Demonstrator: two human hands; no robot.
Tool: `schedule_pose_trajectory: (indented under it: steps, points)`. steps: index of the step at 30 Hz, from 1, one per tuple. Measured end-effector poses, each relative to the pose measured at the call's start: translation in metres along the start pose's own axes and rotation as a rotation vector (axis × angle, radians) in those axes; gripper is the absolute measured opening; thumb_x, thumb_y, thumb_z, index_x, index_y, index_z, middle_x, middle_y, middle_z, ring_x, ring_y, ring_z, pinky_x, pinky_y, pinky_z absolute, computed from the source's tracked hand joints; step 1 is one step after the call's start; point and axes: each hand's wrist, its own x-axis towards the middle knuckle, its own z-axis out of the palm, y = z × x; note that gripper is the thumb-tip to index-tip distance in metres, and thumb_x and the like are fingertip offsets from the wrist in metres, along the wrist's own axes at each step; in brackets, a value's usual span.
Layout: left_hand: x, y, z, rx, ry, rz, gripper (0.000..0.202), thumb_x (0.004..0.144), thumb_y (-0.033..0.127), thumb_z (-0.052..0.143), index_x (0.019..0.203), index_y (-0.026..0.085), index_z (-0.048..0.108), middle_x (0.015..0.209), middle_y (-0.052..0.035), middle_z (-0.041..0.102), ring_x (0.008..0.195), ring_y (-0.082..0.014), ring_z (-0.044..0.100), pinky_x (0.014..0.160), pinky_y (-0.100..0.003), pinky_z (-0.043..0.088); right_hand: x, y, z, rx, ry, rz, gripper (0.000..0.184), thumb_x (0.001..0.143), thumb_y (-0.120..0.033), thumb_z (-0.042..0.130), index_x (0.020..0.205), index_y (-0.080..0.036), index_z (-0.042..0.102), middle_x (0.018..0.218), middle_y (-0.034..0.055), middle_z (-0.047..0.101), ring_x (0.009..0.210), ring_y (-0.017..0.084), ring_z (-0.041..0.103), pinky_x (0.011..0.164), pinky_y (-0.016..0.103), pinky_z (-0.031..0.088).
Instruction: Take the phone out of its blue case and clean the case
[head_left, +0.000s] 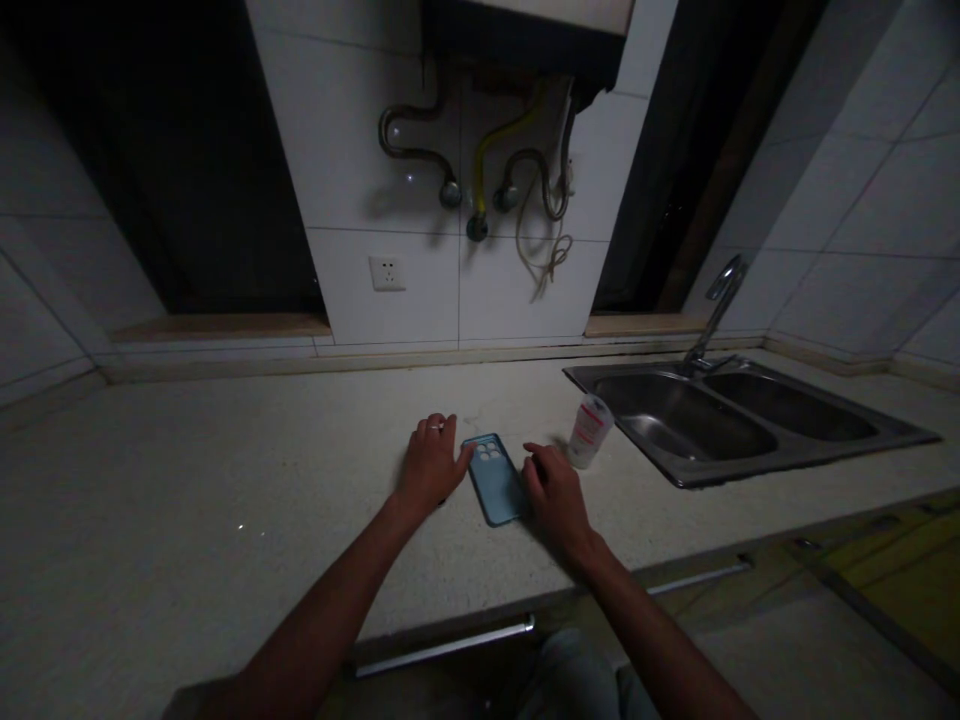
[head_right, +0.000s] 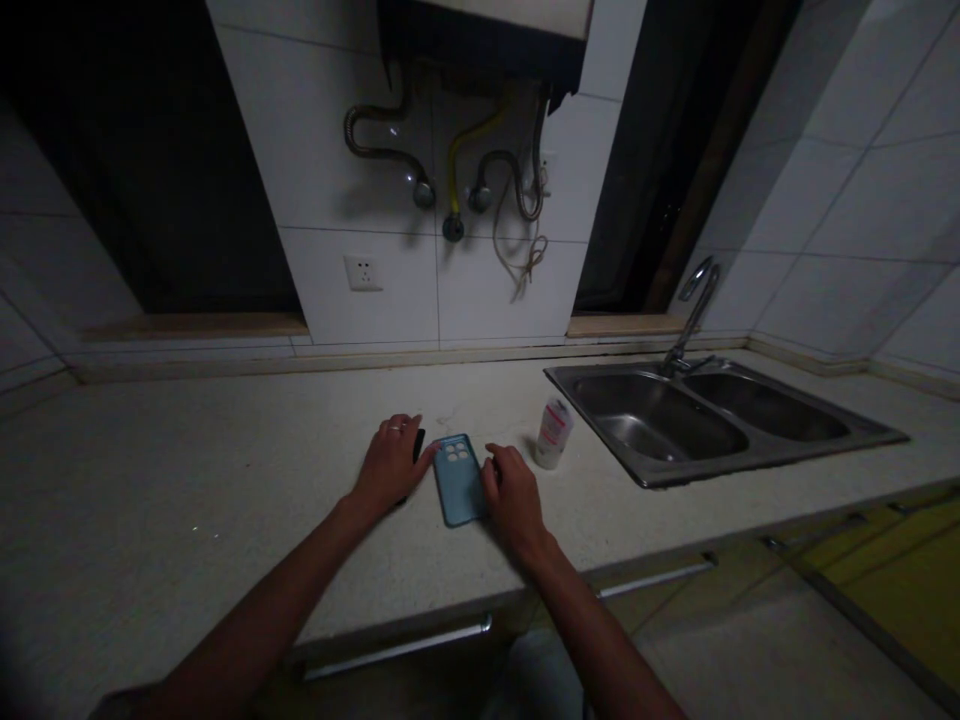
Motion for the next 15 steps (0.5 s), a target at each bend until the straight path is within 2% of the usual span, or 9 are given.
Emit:
schedule_pose_trajectory:
  steps: [2,4,7,9,10,12,15]
  points:
    - [-0.004,0.007,0.004,-0.122,-0.028,0.204,0.05,0.098,0.044,0.045,0.137,0.013,0.052,0.134,-0.0169,0.056,0.126,-0.028,0.048,0.108,-0.043,0.037,0.002,0.002,-0.01,0.074,0.133,0.022,0.029,0.093,-0.031,0.044,0.106,-0.017,0.066,0.092,0.0096,0.068,0.083,0.022,0.063,0.079,0.036,0.049]
    - [-0.01,0.014,0.008,-0.22,-0.114,0.361,0.05,0.097,0.043,0.048,0.139,0.016,0.052,0.138,-0.0153,0.055,0.13,-0.0275,0.047,0.111,-0.045,0.036,0.006,0.009,-0.022,0.121,0.309,0.104,0.03,0.092,-0.035,0.045,0.106,-0.017,0.064,0.097,0.0109,0.067,0.088,0.024,0.062,0.081,0.038,0.049]
    - [-0.016,0.019,0.014,-0.271,-0.283,0.507,0.054,0.094,0.048,0.052,0.139,0.018,0.052,0.144,-0.0155,0.052,0.135,-0.0284,0.045,0.112,-0.045,0.036,0.014,0.029,-0.041,0.101,0.557,0.32,0.042,0.09,-0.04,0.044,0.125,-0.016,0.051,0.113,0.0157,0.062,0.098,0.027,0.059,0.085,0.042,0.049]
    - [-0.018,0.02,0.016,-0.259,-0.345,0.531,0.051,0.095,0.051,0.05,0.134,0.018,0.058,0.145,-0.0152,0.051,0.134,-0.0284,0.047,0.111,-0.043,0.037,0.019,0.047,-0.053,0.072,0.558,0.425,0.052,0.092,-0.046,0.042,0.137,-0.02,0.037,0.126,0.0173,0.055,0.108,0.028,0.056,0.091,0.044,0.048]
    - [-0.017,0.02,0.016,-0.253,-0.356,0.523,0.049,0.096,0.051,0.047,0.129,0.019,0.062,0.144,-0.0147,0.052,0.132,-0.0279,0.049,0.11,-0.042,0.038,0.022,0.057,-0.058,0.08,0.562,0.421,0.057,0.091,-0.05,0.046,0.138,-0.02,0.035,0.131,0.0182,0.052,0.111,0.028,0.055,0.092,0.044,0.048]
    - [-0.016,0.02,0.015,-0.255,-0.355,0.5,0.045,0.099,0.049,0.041,0.12,0.02,0.067,0.14,-0.0128,0.056,0.127,-0.026,0.053,0.108,-0.041,0.04,0.026,0.076,-0.064,0.149,0.51,0.356,0.066,0.082,-0.056,0.061,0.133,-0.018,0.043,0.133,0.0204,0.051,0.114,0.031,0.055,0.094,0.045,0.047]
    - [-0.013,0.021,0.015,-0.277,-0.345,0.49,0.042,0.101,0.046,0.038,0.109,0.021,0.071,0.133,-0.0105,0.061,0.122,-0.0236,0.057,0.106,-0.039,0.042,0.028,0.092,-0.064,0.329,0.173,0.346,0.058,0.077,-0.06,0.066,0.117,-0.019,0.056,0.118,0.0153,0.064,0.103,0.029,0.063,0.085,0.044,0.052]
